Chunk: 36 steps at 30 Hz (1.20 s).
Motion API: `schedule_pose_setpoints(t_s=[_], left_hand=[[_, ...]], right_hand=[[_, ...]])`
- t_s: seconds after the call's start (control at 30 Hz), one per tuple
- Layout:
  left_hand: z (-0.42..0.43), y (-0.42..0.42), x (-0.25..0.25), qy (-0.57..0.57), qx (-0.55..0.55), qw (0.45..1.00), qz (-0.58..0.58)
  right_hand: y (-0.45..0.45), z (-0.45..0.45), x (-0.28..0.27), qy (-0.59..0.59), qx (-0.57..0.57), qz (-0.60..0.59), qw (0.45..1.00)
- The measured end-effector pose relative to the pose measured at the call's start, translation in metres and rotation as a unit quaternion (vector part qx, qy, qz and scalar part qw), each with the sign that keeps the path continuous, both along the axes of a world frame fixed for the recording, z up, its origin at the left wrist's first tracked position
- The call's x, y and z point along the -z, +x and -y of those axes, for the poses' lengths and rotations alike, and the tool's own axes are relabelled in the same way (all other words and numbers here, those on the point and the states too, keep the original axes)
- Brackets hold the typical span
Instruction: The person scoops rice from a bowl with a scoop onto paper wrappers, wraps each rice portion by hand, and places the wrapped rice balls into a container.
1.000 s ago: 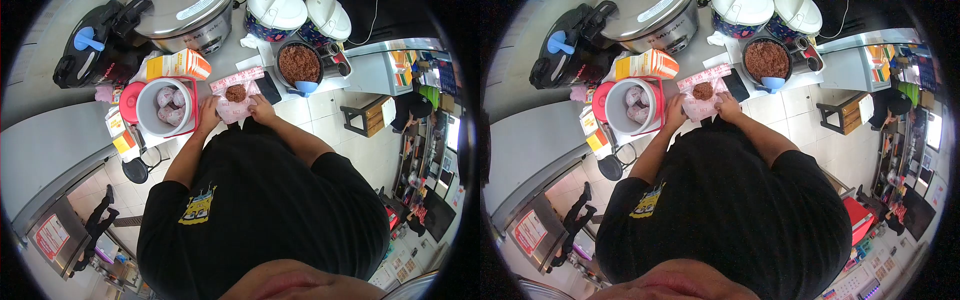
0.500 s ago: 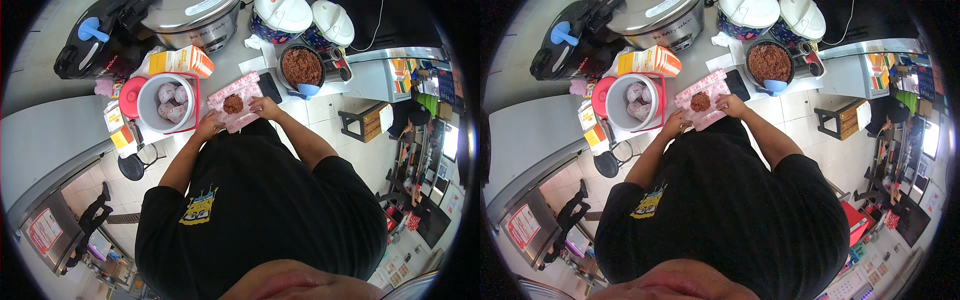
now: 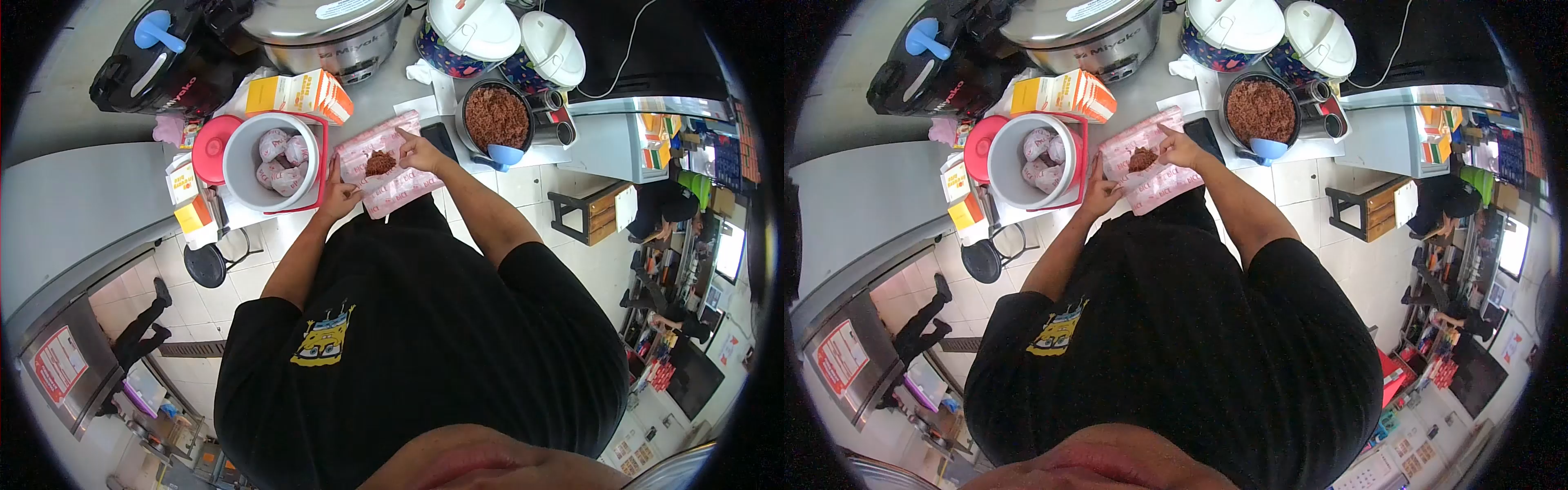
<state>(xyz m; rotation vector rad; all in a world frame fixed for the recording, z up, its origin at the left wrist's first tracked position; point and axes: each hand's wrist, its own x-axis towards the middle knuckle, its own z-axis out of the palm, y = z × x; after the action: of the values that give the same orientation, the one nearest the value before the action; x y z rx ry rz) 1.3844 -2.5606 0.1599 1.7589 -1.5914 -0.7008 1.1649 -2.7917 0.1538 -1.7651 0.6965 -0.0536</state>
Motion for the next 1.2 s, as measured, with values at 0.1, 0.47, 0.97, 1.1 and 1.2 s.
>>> schedule_pose_setpoints(t_s=[0.1,0.47,0.97,1.1,1.2], left_hand=[[-0.006,-0.009,-0.013,-0.016,-0.024,0.996,-0.079],[0.003,-0.017,-0.002,0.166,-0.219,0.939,-0.209],[0.023,-0.082,-0.022,-0.038,0.132,0.947,0.29],[0.024,-0.084,-0.023,-0.044,0.122,0.946,0.296],[0.024,-0.083,-0.025,-0.049,0.118,0.943,0.306]], right_hand=[[-0.007,-0.001,0.008,0.009,-0.003,0.021,1.0],[-0.017,-0.008,0.024,-0.051,0.102,-0.097,0.989],[0.028,0.01,0.008,-0.12,0.147,-0.164,0.968],[0.055,0.023,-0.004,-0.006,0.136,-0.117,0.984],[0.068,0.032,0.016,-0.163,0.027,-0.058,0.985]])
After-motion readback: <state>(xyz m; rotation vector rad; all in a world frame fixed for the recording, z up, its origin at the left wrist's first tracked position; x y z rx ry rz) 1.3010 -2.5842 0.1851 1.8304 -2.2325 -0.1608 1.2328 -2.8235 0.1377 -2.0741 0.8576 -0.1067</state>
